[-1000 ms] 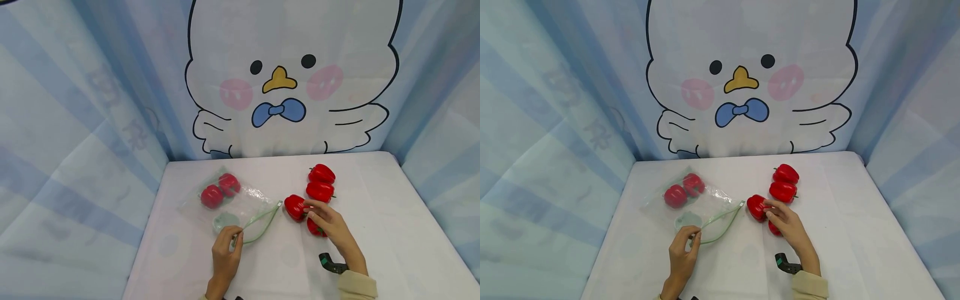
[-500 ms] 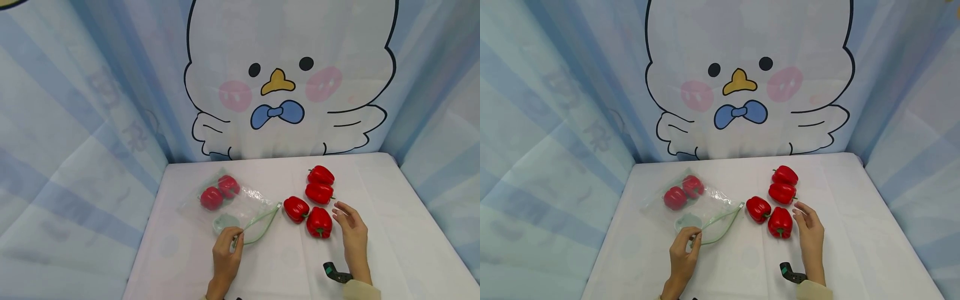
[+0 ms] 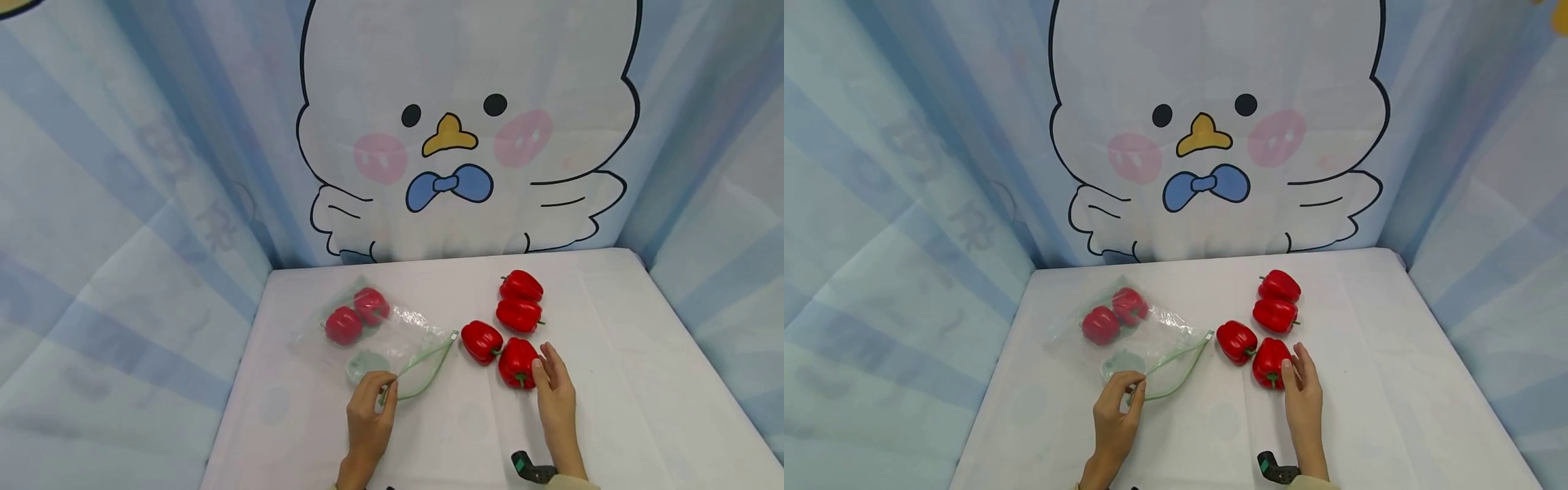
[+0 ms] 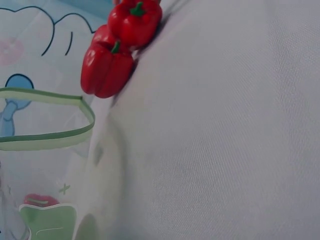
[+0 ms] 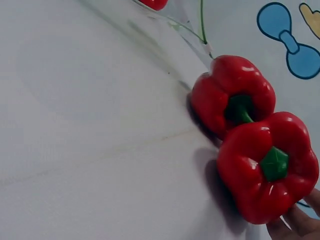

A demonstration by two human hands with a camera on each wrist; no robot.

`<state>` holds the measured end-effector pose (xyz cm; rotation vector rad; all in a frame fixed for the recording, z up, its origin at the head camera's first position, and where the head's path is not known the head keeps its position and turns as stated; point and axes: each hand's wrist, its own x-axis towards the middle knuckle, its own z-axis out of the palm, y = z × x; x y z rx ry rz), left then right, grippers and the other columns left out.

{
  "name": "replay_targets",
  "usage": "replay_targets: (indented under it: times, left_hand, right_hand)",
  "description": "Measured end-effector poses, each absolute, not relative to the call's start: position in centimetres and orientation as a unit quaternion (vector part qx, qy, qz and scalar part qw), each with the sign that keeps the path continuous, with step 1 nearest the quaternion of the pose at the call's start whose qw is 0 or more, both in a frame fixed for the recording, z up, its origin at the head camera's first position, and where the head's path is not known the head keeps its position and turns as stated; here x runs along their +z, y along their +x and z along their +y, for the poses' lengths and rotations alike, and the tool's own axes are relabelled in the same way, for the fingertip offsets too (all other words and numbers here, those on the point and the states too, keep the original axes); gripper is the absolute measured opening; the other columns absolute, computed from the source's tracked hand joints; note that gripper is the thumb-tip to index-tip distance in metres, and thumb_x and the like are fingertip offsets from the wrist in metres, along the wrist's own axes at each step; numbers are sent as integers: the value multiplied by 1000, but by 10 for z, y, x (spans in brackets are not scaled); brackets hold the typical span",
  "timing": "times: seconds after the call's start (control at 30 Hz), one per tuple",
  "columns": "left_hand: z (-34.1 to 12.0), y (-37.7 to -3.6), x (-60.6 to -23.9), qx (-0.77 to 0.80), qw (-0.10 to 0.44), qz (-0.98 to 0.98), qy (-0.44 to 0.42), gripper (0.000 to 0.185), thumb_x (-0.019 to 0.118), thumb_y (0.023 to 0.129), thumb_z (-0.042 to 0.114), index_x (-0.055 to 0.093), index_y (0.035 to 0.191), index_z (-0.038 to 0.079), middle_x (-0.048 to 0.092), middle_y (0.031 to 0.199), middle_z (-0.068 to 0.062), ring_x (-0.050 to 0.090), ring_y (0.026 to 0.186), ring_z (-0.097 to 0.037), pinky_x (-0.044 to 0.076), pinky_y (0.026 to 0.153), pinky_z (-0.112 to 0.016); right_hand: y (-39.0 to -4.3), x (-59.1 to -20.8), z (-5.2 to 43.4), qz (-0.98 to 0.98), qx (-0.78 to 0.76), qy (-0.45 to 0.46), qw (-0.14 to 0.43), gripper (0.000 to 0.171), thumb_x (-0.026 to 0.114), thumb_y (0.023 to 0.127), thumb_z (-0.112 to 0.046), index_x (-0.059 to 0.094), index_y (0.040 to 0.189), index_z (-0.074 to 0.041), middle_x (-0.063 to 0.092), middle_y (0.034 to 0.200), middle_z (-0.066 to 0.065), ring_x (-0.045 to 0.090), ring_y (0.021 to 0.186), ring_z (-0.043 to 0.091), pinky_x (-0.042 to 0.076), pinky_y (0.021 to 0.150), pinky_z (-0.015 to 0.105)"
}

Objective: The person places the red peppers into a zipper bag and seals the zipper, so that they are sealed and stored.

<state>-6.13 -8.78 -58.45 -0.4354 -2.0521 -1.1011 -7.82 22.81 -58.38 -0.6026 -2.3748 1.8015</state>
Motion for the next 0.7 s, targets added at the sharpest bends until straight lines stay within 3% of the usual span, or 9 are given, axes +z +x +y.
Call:
replay_targets:
  times: [0.13, 0.27, 0.5, 0.7]
  left_hand:
    - [-88, -61, -585, -429, 376, -804, -168, 25, 75, 86, -10, 71, 103, 7, 72, 94, -2, 66, 81, -13, 51, 74, -13]
    - [-89, -60, -586, -429, 376, -804, -169, 26, 76, 85, -10, 72, 103, 8, 72, 95, -2, 66, 81, -13, 51, 74, -14]
    - [-90, -60, -587, -429, 377, -804, -166, 27, 77, 84, -9, 72, 103, 9, 72, 95, -2, 66, 82, -12, 52, 74, -14]
    - [-89, -60, -587, -428, 375, -805, -168, 26, 76, 85, -10, 72, 103, 8, 72, 95, -2, 67, 81, -13, 51, 74, -13]
  right_hand:
    - [-79, -587, 224, -794, 577, -188, 31, 73, 51, 109, -43, 19, 168, -15, 26, 173, 12, 27, 160, 35, 32, 121, 36]
    - [-80, -589, 219, -803, 568, -182, 19, 79, 55, 107, -42, 15, 168, -10, 21, 174, 18, 21, 160, 41, 30, 122, 59]
    - [-78, -594, 214, -828, 532, -176, 10, 86, 60, 105, -43, 12, 168, -10, 20, 172, 23, 21, 158, 47, 30, 121, 67]
    - [-80, -598, 211, -835, 525, -164, 20, 92, 69, 101, -29, 10, 167, -8, 20, 171, 25, 21, 157, 47, 28, 122, 69]
